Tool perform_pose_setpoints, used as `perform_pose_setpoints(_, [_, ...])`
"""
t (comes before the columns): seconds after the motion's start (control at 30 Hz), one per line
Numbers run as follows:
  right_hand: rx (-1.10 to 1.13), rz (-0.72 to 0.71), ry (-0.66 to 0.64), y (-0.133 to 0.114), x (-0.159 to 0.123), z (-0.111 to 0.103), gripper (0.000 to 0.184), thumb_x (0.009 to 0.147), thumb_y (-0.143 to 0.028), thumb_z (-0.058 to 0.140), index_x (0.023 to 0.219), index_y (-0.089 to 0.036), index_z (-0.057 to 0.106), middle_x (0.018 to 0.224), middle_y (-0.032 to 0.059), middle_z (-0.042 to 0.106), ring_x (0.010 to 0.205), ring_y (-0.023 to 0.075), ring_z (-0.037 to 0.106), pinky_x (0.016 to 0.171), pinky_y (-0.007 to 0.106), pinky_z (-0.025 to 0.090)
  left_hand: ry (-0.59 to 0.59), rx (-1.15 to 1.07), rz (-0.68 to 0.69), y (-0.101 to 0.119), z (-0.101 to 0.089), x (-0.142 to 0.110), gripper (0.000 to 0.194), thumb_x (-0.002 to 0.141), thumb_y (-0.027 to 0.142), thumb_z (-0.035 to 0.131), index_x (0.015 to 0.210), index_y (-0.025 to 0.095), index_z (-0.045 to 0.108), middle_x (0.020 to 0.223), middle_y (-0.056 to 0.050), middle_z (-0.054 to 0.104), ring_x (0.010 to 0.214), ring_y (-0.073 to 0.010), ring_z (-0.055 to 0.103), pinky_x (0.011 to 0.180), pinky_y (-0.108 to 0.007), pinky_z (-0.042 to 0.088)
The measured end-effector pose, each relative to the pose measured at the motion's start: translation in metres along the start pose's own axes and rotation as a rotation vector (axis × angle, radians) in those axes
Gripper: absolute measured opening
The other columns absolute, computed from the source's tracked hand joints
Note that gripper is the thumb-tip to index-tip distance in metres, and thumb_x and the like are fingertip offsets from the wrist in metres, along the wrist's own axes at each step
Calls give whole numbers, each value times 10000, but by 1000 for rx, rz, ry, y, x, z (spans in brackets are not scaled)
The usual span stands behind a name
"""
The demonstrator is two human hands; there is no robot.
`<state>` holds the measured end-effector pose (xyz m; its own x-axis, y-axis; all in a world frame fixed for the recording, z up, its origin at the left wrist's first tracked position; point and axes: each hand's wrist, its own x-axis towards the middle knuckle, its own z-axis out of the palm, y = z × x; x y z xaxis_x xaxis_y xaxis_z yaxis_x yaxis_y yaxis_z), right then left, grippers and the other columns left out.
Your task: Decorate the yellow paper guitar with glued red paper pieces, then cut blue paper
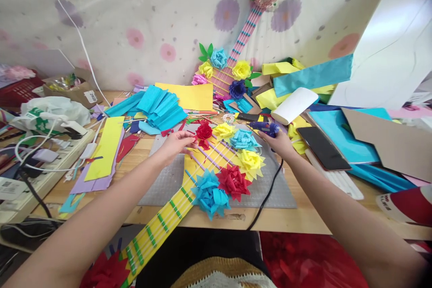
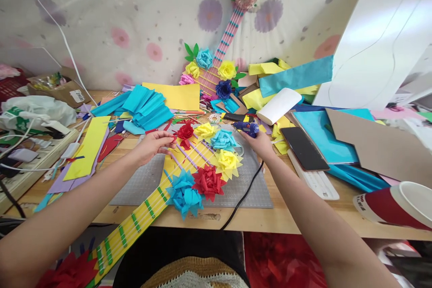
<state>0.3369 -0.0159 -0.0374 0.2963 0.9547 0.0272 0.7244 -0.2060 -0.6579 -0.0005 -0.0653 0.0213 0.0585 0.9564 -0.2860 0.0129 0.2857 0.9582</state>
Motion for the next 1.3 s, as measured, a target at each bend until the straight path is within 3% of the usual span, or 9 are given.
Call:
perform_pose_setpoints(0.1, [-98,31,-36,6,2,10,499,663,-620,556,816,-151,636,819,130,667,786,273,617,623,342,460,21,2,-3,2,5,-2,193,639,239,684,768,136,582,733,-48,667,685,-152,651,536,-231,502])
perform_pose_setpoints(0.2, [-59,9,-22,7,1,9,600,643,-648,563,986,-156,590,902,123,650,829,268,609,672,360,469,68,1,7,6,8,-4,187,655,240,665,779,146,561,728,-30,665,657,-131,645,520,-208,475])
perform_pose_setpoints(0.3, [-45,-127,230,2,-6,-4,703,602,-649,605,1095,-160,497,1022,126,588,946,280,555,772,398,451,120,-4,24,10,13,-6,165,676,225,634,777,153,524,738,-21,665,622,-111,635,474,-175,432])
perform_pose_setpoints(0.4, [-104,-285,540,-9,-17,-20,642,611,-607,631,1046,-163,469,1050,142,530,1032,304,477,878,455,386,148,-17,32,12,20,-8,138,685,179,601,760,160,487,724,-10,656,593,-100,626,430,-154,393])
perform_pose_setpoints(0.47, [-100,-366,595,-20,-24,-29,554,649,-570,622,1010,-182,462,1034,133,522,986,286,481,871,456,383,157,-21,39,12,24,-8,136,684,138,585,754,164,470,689,0,645,590,-103,625,423,-154,397])
perform_pose_setpoints(0.57, [-23,-431,512,-38,-29,-33,429,707,-521,591,964,-200,471,994,104,537,866,231,512,785,403,425,173,-19,50,12,26,-7,131,688,101,570,740,161,466,631,12,619,586,-107,620,440,-170,438])
perform_pose_setpoints(0.73, [106,-453,250,-62,-29,-26,264,748,-434,565,865,-203,511,855,47,575,732,172,528,685,333,440,192,16,97,10,13,-6,66,705,119,557,720,150,500,643,5,599,566,-94,591,435,-177,461])
perform_pose_setpoints(1.13, [117,-490,-125,-103,-27,-11,245,734,-430,568,801,-196,542,839,48,618,739,168,564,700,319,452,194,23,214,3,-6,7,111,674,188,596,727,162,502,621,31,543,540,-93,562,418,-190,463])
perform_pose_setpoints(1.3, [-25,-704,-316,-135,-29,-3,304,748,-426,571,948,-197,582,1016,76,620,908,210,567,815,353,440,185,32,196,0,-8,14,121,663,182,615,717,157,509,618,32,536,527,-78,548,424,-177,466])
